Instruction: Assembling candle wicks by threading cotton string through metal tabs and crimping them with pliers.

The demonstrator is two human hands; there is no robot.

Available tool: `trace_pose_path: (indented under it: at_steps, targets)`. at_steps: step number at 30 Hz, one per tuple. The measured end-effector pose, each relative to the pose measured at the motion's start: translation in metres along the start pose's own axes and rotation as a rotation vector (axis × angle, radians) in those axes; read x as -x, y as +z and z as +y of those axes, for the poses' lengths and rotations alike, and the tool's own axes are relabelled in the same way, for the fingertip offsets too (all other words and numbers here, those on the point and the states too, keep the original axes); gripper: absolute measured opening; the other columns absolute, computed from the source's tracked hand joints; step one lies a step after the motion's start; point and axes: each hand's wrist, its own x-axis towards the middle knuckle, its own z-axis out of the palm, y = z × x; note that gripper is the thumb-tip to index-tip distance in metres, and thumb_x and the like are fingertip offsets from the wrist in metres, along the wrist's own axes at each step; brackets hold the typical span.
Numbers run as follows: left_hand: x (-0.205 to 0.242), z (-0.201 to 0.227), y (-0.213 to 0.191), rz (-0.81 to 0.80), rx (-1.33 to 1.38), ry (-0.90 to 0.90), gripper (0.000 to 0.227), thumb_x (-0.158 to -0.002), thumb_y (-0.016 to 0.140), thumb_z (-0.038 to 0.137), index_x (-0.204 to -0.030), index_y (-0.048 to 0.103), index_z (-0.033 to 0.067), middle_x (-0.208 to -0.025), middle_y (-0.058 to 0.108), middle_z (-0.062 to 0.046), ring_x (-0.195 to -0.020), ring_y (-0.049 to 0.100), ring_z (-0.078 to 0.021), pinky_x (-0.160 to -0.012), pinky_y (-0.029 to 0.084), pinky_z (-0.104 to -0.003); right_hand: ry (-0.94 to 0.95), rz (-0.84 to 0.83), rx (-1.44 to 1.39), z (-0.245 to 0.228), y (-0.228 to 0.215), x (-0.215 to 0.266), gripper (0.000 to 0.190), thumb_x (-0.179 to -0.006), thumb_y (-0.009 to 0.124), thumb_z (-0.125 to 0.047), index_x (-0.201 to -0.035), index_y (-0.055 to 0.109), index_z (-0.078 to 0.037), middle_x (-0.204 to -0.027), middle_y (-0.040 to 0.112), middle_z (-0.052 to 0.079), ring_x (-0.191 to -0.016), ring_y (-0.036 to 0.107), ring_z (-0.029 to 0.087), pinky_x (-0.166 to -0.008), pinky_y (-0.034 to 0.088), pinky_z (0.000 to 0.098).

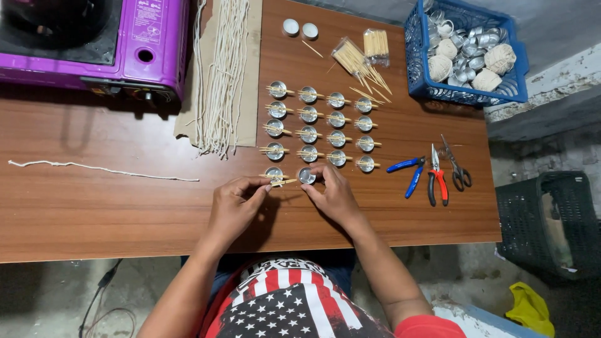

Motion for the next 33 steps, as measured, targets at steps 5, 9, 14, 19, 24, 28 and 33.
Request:
trace_pose_path:
  at_steps: [5, 9, 14, 19, 24, 28, 33]
  targets:
    - [0.006, 0.025, 0.004, -0.04, 0.086, -0.09, 0.016, -0.082, 0.078, 0.007, -0.096, 0.084, 0.0111, -0.076, 0.076, -0.014, -0.066, 0.074, -0.0234, -0.058, 0.06, -0.033, -0.023, 0.027, -0.013, -0.045, -0.03, -0.01, 0.032, -0.082, 0.086, -0.015, -0.105, 0.066, -0.006, -0.114, 0.07, 0.015, -0.1, 0.071, 0.034, -0.084, 0.06, 0.041]
    - [0.003, 0.025, 0.016, -0.122, 0.068, -0.138, 0.015, -0.081, 0.081, 0.009, -0.095, 0.085, 0.011, -0.071, 0.076, -0.016, -0.064, 0.076, -0.027, -0.05, 0.057, -0.037, -0.087, 0.031, -0.03, -0.047, -0.036, 0.001, 0.018, -0.086, 0.082, -0.016, -0.103, 0.076, -0.011, -0.101, 0.072, 0.007, -0.092, 0.073, 0.027, -0.079, 0.06, 0.0356]
    - [0.002, 0.025, 0.027, -0.178, 0.106, -0.214, 0.015, -0.084, 0.077, 0.008, -0.097, 0.083, 0.0086, -0.072, 0.077, -0.014, -0.06, 0.072, -0.0175, -0.055, 0.059, -0.031, -0.102, 0.036, -0.05, -0.045, -0.039, 0.003, 0.008, -0.089, 0.08, -0.014, -0.096, 0.08, -0.011, -0.088, 0.072, 0.006, -0.08, 0.072, 0.026, -0.072, 0.06, 0.0339]
    - [-0.001, 0.014, 0.035, -0.217, 0.158, -0.229, 0.016, -0.084, 0.077, 0.006, -0.099, 0.082, 0.006, -0.072, 0.077, -0.016, -0.06, 0.072, -0.0181, -0.054, 0.06, -0.029, -0.109, 0.022, -0.044, -0.036, -0.039, 0.003, 0.01, -0.091, 0.078, -0.016, -0.099, 0.08, -0.01, -0.087, 0.072, 0.007, -0.079, 0.073, 0.027, -0.071, 0.06, 0.0357]
    - [-0.002, 0.006, 0.04, -0.068, -0.064, 0.271, 0.044, -0.082, 0.084, 0.011, -0.124, 0.074, 0.006, -0.087, 0.078, -0.019, -0.082, 0.076, -0.0378, -0.062, 0.059, -0.044, -0.105, 0.021, 0.0, -0.017, -0.038, 0.003, 0.009, -0.094, 0.074, -0.016, -0.1, 0.08, -0.012, -0.086, 0.073, 0.006, -0.079, 0.073, 0.027, -0.072, 0.06, 0.0363]
    - [-0.01, -0.001, 0.035, 0.103, -0.636, 0.712, 0.068, -0.072, 0.088, 0.026, -0.135, 0.066, 0.0126, -0.106, 0.069, -0.009, -0.099, 0.064, -0.0334, -0.068, 0.052, -0.045, -0.124, 0.032, 0.074, -0.003, -0.036, -0.004, 0.01, -0.097, 0.072, -0.017, -0.102, 0.079, -0.012, -0.088, 0.073, 0.007, -0.082, 0.073, 0.029, -0.073, 0.06, 0.0374]
    - [-0.02, -0.014, 0.06, -0.215, -0.913, 0.597, 0.084, -0.083, 0.079, 0.033, -0.153, 0.038, 0.0096, -0.116, 0.065, -0.008, -0.12, 0.051, -0.029, -0.089, 0.029, -0.044, -0.127, 0.032, 0.075, 0.01, -0.03, -0.005, 0.009, -0.096, 0.073, -0.016, -0.102, 0.08, -0.013, -0.087, 0.072, 0.005, -0.082, 0.073, 0.027, -0.074, 0.06, 0.0356]
